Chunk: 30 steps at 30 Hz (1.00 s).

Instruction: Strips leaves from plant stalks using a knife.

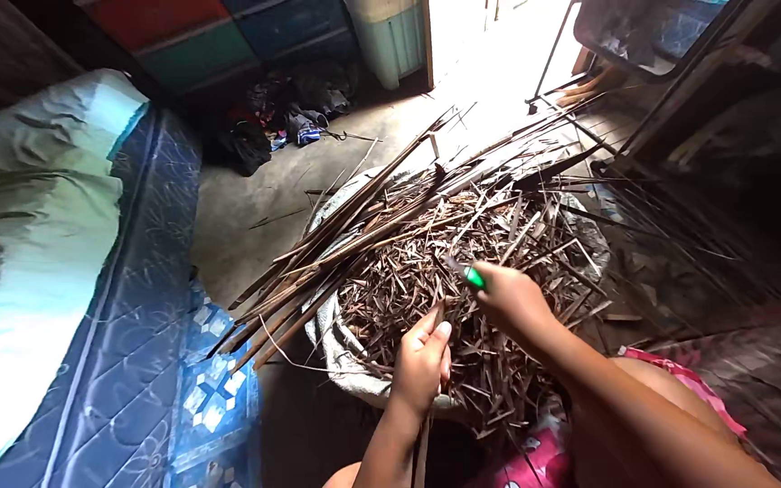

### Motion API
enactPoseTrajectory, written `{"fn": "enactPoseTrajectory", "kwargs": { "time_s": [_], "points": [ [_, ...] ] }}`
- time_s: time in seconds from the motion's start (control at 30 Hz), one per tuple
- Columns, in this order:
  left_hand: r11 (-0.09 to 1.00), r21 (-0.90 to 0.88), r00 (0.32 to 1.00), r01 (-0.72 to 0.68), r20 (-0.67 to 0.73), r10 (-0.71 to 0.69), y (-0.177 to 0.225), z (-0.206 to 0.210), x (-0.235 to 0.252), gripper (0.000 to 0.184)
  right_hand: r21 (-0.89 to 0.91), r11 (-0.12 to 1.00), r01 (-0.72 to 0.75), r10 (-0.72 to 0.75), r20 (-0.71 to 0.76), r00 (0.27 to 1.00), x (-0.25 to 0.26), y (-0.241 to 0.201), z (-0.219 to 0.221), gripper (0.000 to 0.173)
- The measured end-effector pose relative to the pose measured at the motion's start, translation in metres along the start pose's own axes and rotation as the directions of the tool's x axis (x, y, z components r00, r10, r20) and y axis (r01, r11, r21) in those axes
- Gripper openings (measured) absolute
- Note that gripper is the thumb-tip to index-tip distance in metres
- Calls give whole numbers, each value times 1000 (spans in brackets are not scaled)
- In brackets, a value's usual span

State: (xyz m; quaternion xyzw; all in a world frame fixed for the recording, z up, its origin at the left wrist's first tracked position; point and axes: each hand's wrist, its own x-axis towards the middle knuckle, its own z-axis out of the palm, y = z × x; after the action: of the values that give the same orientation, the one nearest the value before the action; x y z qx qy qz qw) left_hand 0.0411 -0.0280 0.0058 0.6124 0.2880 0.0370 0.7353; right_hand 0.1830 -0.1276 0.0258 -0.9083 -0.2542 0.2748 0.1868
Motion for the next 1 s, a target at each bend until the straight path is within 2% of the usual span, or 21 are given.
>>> {"fn": "enactPoseTrajectory", "kwargs": {
  "time_s": [0.07,0.17,0.23,0.37,0.53,0.6,0.67,0.7,0.77,0.9,0.97,1.0],
  "points": [
    [986,166,994,-32,-99,49,-2,1,1,27,-38,997,66,-63,85,994,-14,-11,11,26],
    [896,445,988,-3,-137,71,-4,0,-1,40,-91,995,51,-40,114,993,-11,-14,18,24],
    [843,538,988,7,-136,78,-3,2,2,42,-117,993,34,-25,83,996,-5,-13,18,25],
    [817,576,988,7,-129,83,-1,3,5,42,-127,992,2,-2,4,1000,1,-13,22,24],
    [807,588,997,43,-77,3,-4,6,-4,43,1,986,-169,169,-20,985,27,10,1,31],
    [804,592,997,51,-71,-11,-5,4,-4,43,224,973,-53,61,-25,998,29,17,3,36],
    [814,579,997,40,-74,3,-7,4,-3,42,520,851,76,-83,-10,997,25,14,17,28],
    [818,575,997,29,-75,17,-7,5,-3,41,616,784,77,-113,21,993,21,10,22,25],
    [812,583,998,32,-60,4,-3,8,-5,43,679,733,46,-92,33,995,20,5,25,21],
    [780,622,996,73,-10,-85,2,13,-8,49,780,621,76,79,-159,984,44,27,26,23],
    [781,622,998,57,-18,-59,-3,13,-6,46,741,664,98,73,-195,978,47,34,24,24],
    [778,625,998,62,-34,-52,-3,12,-4,45,653,752,97,22,-171,985,42,33,22,24]
  ]
}}
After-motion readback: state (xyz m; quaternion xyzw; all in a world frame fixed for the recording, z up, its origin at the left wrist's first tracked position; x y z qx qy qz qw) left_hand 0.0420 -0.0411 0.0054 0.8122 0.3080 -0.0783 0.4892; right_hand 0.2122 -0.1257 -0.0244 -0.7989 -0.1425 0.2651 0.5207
